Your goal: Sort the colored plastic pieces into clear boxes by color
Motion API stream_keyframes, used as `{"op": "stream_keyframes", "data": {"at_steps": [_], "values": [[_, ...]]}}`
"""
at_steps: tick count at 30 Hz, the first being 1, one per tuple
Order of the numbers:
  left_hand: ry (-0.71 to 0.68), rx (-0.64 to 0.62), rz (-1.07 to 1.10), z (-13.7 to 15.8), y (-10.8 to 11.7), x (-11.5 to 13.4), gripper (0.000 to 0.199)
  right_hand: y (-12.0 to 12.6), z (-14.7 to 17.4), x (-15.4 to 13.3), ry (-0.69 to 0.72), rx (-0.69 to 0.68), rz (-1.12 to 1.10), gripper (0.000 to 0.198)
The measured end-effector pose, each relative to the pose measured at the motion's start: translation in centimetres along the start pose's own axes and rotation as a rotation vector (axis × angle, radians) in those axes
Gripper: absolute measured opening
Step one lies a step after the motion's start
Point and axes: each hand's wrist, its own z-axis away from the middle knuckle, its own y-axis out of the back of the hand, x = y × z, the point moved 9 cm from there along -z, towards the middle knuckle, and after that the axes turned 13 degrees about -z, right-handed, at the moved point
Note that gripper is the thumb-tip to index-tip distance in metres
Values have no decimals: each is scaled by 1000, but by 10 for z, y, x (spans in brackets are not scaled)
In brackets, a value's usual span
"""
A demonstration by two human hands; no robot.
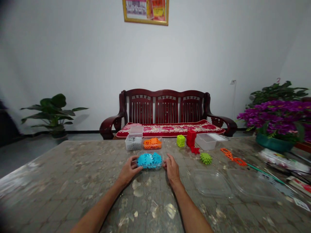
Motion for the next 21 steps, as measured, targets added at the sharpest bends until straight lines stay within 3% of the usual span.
{"op": "stream_keyframes", "data": {"at_steps": [10, 18, 21], "values": [[-64, 74, -285, -4, -13, 19, 30, 33, 10, -25, 126, 262, 16, 48], [-98, 105, -495, -6, -66, 54, 21, 42, 16, -33, 148, 265, -4, 40], [-84, 55, -618, -10, -92, 68, 19, 52, 11, -32, 136, 289, -27, 39]]}}
